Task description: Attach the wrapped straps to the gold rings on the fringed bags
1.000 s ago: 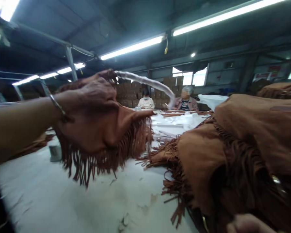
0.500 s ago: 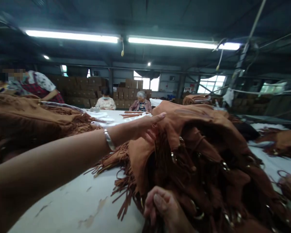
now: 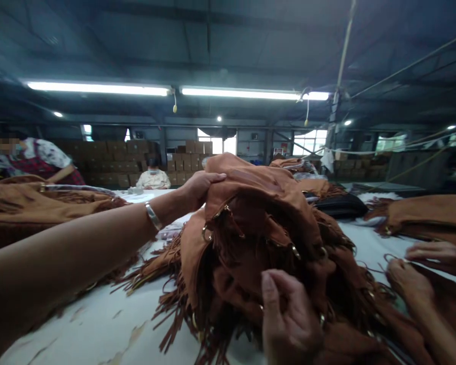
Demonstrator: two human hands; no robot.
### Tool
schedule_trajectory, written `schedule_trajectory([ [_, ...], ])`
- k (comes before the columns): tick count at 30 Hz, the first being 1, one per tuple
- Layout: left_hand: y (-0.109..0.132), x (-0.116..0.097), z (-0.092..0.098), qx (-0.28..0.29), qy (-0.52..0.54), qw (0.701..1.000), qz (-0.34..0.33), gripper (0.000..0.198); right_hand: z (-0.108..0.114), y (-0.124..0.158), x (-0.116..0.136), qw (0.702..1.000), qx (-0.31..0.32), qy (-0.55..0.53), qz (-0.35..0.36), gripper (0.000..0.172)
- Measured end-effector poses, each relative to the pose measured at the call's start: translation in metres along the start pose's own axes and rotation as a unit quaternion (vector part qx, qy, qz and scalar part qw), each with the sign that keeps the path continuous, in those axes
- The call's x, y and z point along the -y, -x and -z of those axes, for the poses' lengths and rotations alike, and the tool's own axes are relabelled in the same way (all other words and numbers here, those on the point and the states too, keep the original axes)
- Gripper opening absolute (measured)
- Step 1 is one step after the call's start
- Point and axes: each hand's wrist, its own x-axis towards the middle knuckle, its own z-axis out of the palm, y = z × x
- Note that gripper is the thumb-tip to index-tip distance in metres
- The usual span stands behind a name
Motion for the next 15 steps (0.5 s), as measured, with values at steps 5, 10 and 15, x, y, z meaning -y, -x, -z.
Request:
schedule_trajectory([
  [5, 0.056, -0.035, 0.003, 0.047, 0.036, 0.998, -0.024, 0.018, 0.008, -0.076, 0.003, 0.909, -0.065, 0.314, 0.267, 0.066],
  [10, 0.098, -0.064, 0.014, 0.048, 0.059, 0.996, -0.037, 0.021, -0.018, -0.113, 0.039, 0.810, 0.067, 0.437, 0.386, 0.041],
  [15, 0.112, -0.087, 0.049, 0.025, 0.068, 0.996, -0.056, 0.027, -0.027, -0.118, 0.100, 0.738, 0.030, 0.478, 0.475, 0.031],
])
